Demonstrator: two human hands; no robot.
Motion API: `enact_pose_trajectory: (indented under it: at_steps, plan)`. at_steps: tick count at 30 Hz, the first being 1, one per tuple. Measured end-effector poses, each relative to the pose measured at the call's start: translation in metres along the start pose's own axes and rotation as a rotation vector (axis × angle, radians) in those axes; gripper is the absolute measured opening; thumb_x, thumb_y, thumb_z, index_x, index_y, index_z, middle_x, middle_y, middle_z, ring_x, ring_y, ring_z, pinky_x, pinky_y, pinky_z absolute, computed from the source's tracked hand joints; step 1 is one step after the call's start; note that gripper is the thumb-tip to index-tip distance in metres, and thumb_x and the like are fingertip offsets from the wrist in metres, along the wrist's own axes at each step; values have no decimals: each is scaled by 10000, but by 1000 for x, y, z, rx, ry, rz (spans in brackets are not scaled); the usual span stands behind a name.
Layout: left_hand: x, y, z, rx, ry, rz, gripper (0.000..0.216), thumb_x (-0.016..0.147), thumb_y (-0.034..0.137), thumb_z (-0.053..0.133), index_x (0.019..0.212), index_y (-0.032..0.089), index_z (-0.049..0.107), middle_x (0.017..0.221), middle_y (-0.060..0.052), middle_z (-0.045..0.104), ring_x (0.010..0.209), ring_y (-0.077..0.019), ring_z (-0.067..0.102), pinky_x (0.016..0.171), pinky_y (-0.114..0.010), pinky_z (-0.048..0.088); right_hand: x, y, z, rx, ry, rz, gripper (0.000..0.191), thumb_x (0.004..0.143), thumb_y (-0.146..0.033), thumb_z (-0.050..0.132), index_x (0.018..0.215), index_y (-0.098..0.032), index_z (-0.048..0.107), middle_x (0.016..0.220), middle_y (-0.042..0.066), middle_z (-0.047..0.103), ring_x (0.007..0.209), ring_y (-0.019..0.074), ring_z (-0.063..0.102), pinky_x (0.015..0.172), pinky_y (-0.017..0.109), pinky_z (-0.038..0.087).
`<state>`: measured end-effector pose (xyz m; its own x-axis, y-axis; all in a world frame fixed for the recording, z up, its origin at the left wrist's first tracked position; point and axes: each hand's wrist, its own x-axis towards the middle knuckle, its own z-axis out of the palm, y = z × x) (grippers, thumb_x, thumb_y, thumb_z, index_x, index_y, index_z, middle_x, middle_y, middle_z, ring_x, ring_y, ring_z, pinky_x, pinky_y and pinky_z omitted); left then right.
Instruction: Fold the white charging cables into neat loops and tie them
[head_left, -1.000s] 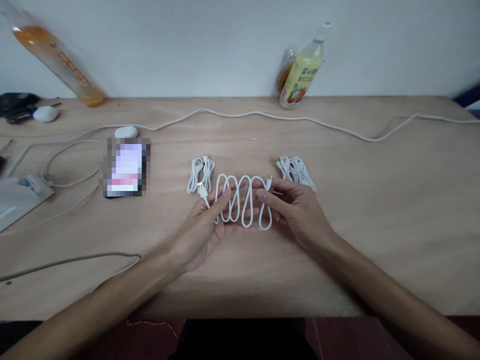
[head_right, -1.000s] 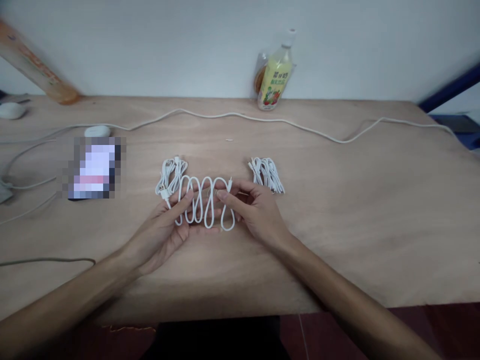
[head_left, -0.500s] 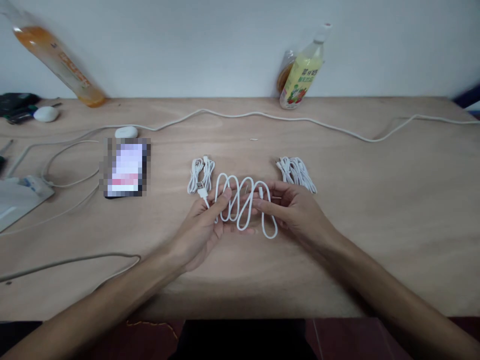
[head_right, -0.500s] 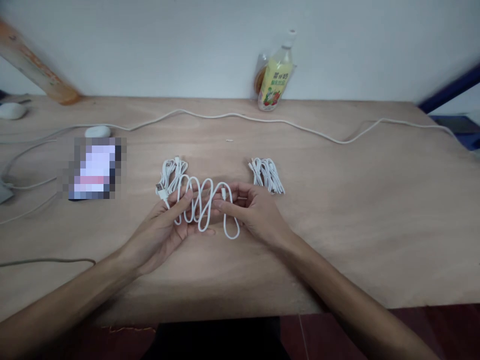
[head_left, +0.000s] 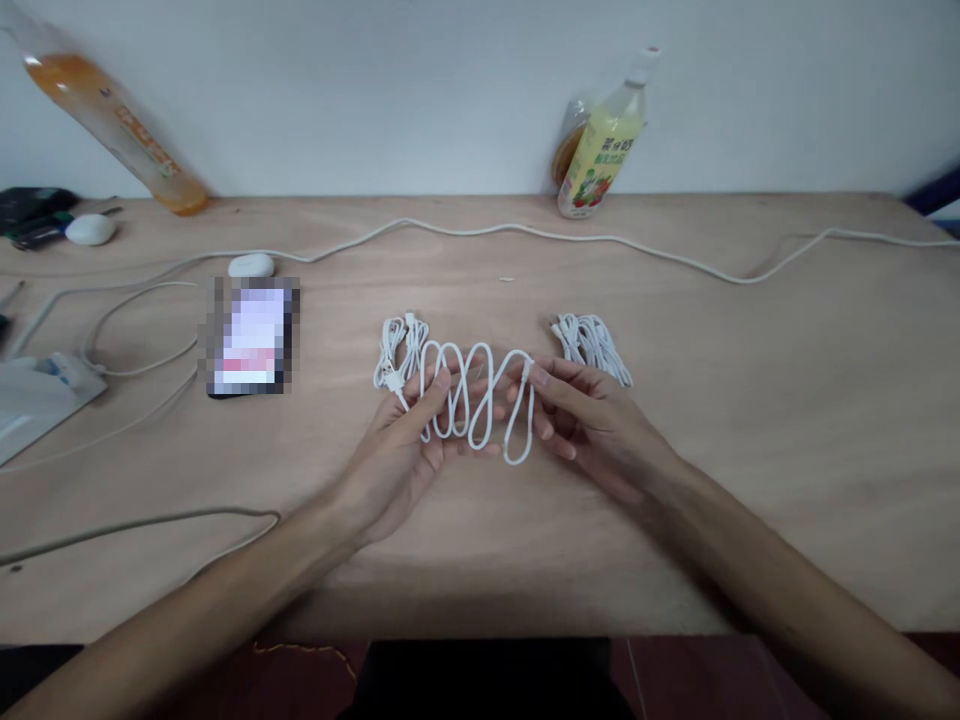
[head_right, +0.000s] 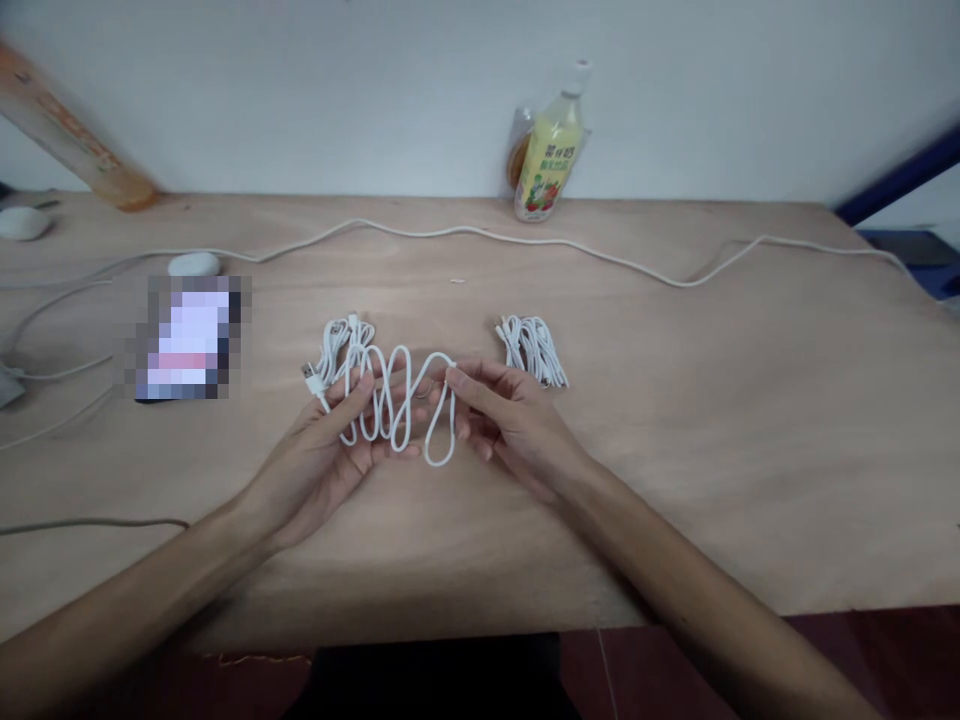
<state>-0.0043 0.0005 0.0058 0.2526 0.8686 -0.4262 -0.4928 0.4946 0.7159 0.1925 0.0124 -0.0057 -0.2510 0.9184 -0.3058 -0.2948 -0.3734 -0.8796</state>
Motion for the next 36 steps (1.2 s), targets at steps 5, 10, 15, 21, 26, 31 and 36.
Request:
enact_pose_trajectory:
  at_steps: [5, 10, 15, 21, 26, 31, 36]
  plan:
    - [1, -1, 0, -12, 0, -9, 288, 1144, 218, 545, 1343, 195, 751, 1175, -125, 839, 978, -242, 831, 889, -405, 708, 2, 2, -2, 3, 60, -15, 423, 723, -534, 1002, 871, -218, 763, 632, -73, 582, 493, 65, 438, 385, 186, 302]
    - [1, 0, 0, 0, -34, -23, 289, 1135, 223, 565, 1367, 191, 735, 1176, -129, 843, 1000, -254, 831, 925, -424, 698, 4, 4, -3, 11, 79, -30, 470, 702, -560, 1013, 852, -211, 737, 583, -90, 548, 465, 54, 385, 381, 183, 281]
    - [1, -3, -1, 18, -66, -39, 278, 1135, 246, 576, 1336, 161, 749, 1215, -154, 838, 1051, -273, 830, 986, -455, 679, 3, 3, -1, 11, 118, -49, 493, 643, -518, 1055, 802, -204, 710, 546, -109, 496, 451, 44, 354, 382, 179, 264]
    - [1, -5, -4, 31, -71, -51, 278, 1123, 283, 616, 1343, 184, 756, 1279, -142, 830, 1140, -303, 815, 1049, -505, 651, 3, 2, 1, 44, 117, -43, 511, 621, -493, 1072, 747, -202, 671, 548, -114, 468, 449, 31, 315, 389, 182, 229]
    - [-1, -3, -2, 42, -52, -48, 267, 1110, 287, 650, 1323, 195, 781, 1307, -131, 827, 1202, -301, 796, 1113, -491, 608, 3, 2, 1, 85, 113, -36, 503, 594, -467, 1087, 805, -205, 712, 617, -99, 525, 466, 26, 323, 383, 175, 198]
    - [-2, -4, -1, 51, -62, -26, 310, 1079, 314, 708, 1363, 207, 775, 1337, -127, 818, 1256, -317, 769, 1125, -484, 595, 4, 2, 0, 104, 41, -10, 447, 661, -469, 1060, 766, -206, 714, 568, -111, 450, 471, 33, 293, 384, 165, 220]
    - [-2, -5, -2, 64, -65, -33, 283, 1114, 288, 640, 1343, 196, 778, 1333, -135, 817, 1225, -302, 778, 1070, -469, 633, 4, 3, 1, 92, 74, -46, 444, 643, -482, 1067, 802, -215, 750, 550, -118, 461, 461, 33, 289, 385, 160, 226]
